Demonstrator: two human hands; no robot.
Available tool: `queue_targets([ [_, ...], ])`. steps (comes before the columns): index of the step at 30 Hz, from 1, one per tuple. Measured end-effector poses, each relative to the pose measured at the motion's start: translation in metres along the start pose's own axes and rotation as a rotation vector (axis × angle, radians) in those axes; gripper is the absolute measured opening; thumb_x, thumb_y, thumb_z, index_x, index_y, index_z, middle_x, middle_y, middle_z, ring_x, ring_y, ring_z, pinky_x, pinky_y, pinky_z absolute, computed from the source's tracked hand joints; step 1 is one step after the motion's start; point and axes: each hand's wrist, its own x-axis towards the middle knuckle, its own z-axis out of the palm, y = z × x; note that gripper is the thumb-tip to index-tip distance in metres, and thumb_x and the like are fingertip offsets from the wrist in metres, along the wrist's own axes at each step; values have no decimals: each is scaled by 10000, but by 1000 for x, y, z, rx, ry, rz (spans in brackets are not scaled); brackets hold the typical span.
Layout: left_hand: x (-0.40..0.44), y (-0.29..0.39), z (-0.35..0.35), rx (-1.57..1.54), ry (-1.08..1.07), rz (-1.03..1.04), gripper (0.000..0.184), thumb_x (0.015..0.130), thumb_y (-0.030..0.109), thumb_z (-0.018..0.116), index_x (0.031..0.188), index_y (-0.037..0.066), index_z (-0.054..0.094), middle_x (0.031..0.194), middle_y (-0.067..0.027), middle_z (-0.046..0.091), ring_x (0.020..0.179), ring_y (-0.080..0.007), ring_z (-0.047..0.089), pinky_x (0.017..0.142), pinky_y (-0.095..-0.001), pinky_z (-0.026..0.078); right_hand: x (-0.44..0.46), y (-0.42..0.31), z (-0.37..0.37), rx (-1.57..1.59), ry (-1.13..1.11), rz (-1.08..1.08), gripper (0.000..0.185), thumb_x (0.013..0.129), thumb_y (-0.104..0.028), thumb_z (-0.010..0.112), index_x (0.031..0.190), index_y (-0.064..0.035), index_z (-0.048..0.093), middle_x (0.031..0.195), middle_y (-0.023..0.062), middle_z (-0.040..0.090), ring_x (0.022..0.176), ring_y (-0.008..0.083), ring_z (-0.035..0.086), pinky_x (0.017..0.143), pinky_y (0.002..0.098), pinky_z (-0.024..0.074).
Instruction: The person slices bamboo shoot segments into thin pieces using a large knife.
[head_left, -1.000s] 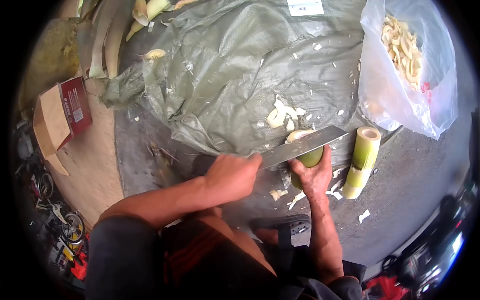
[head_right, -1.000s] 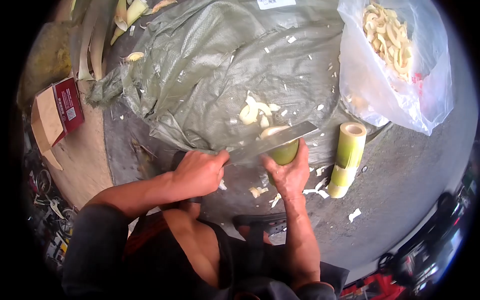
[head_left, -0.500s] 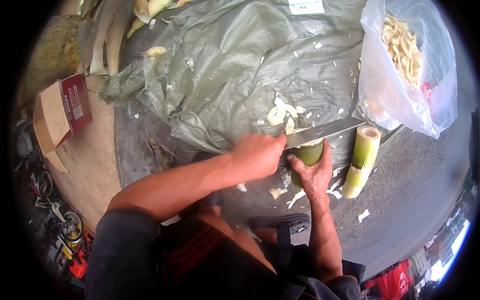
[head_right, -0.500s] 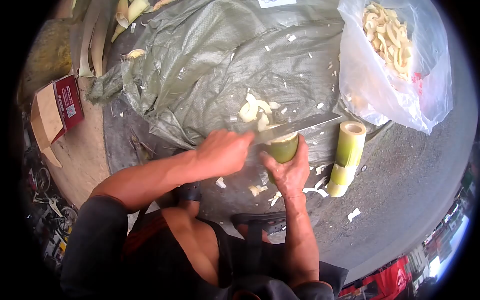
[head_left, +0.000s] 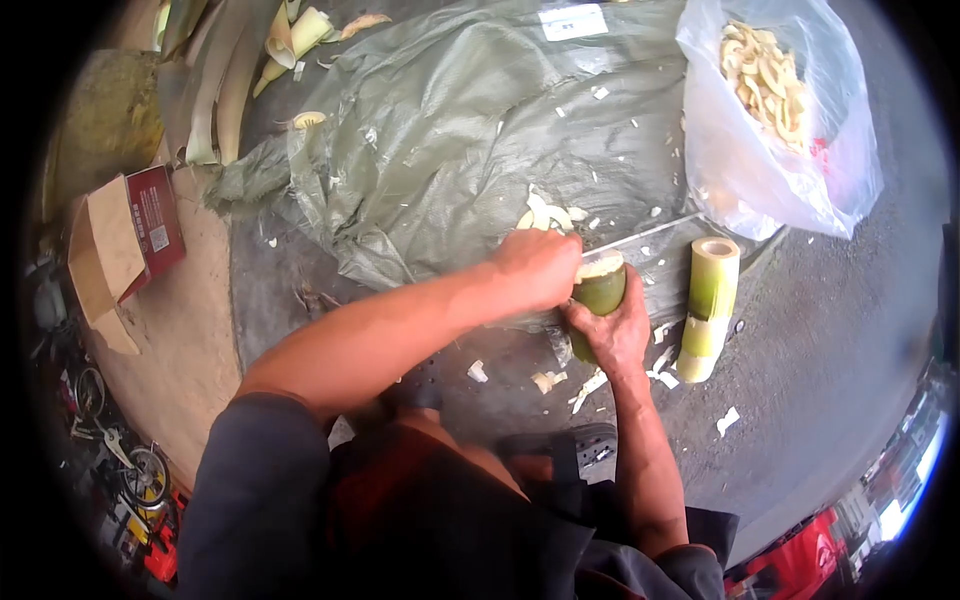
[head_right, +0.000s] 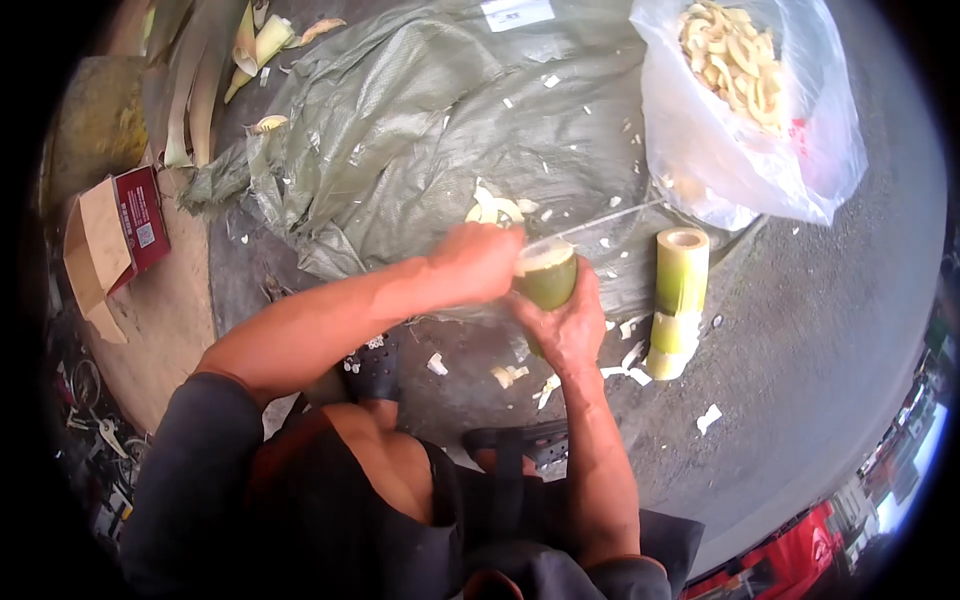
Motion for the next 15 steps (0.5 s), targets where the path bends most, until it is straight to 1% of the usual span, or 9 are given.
queue_targets([
  [2, 4, 0, -12, -29, -55, -66, 296, 860, 99, 597, 1131, 15, 682, 994, -246, 727, 948, -419, 717, 806, -527, 554, 7, 14, -4, 69, -18, -66, 940, 663, -411, 887, 1410, -9, 482, 1220, 178, 676, 1088, 291, 673, 948, 419, 531],
  [3, 9, -4, -18, -74, -67, -100, 323, 863, 104, 598, 1164, 26, 684, 1020, -246, 727, 981, -413, 713, 832, -523, 551, 13, 25, -15, 384, -184, 34, 1030, 649, -456, 905, 1450, 12, 457, 1344, 188, 611, 1170, 311, 637, 987, 436, 529],
  [4, 12, -10, -19, -128, -83, -135, 350, 865, 109, 598, 1197, 36, 685, 1046, -245, 726, 1014, -406, 709, 859, -520, 548, 10, 16, -35, 595, -343, 127, 994, 694, -463, 862, 1453, 37, 459, 1341, 165, 615, 1162, 300, 630, 1011, 429, 523],
  [6, 22, -25, -16, -103, -61, -91, 404, 869, 122, 599, 1263, 60, 665, 1064, -243, 725, 1043, -400, 698, 886, -507, 542, 8, 74, -62, 878, -469, 160, 922, 735, -443, 816, 1454, 22, 472, 1326, 159, 623, 1165, 283, 628, 1014, 419, 519],
  [9, 9, -32, -8, -1, 36, -62, 386, 855, 151, 636, 1223, 39, 657, 1014, -233, 714, 962, -394, 703, 817, -511, 545, -2, 131, -89, 991, -189, 151, 870, 765, -465, 789, 1426, 19, 494, 1317, 178, 631, 1167, 285, 635, 1004, 431, 527],
  [10, 3, -46, 13, 124, 311, 88, 387, 831, 167, 674, 1190, 24, 648, 1002, -222, 672, 910, -412, 678, 764, -518, 540, 0, 118, -91, 1028, -185, 164, 884, 789, -521, 770, 1427, 22, 488, 1297, 198, 639, 1128, 319, 663, 967, 458, 558],
  [12, -45, -23, -3, 9, 695, 281, 524, 784, 200, 752, 1249, 8, 602, 1128, -218, 554, 1014, -414, 594, 871, -506, 509, 4, 46, -83, 1152, -288, 8, 911, 826, -600, 721, 1439, 24, 470, 1218, 219, 670, 1046, 361, 703, 885, 483, 602],
  [14, -80, -13, -4, -369, 655, 317, 801, 768, 322, 857, 1411, -7, 508, 1254, -232, 545, 1155, -406, 567, 1009, -463, 475, 14, 5, -65, 1128, -330, -174, 858, 884, -626, 645, 1451, -3, 483, 1281, 216, 652, 1098, 361, 682, 922, 482, 578],
  [15, -90, -16, -8, -719, 422, 334, 842, 793, 330, 871, 1446, -6, 460, 1353, -221, 530, 1252, -359, 545, 1062, -439, 451, 14, -22, -49, 1146, -316, -121, 872, 863, -607, 681, 1454, -1, 473, 1301, 199, 638, 1127, 347, 669, 947, 470, 569],
])
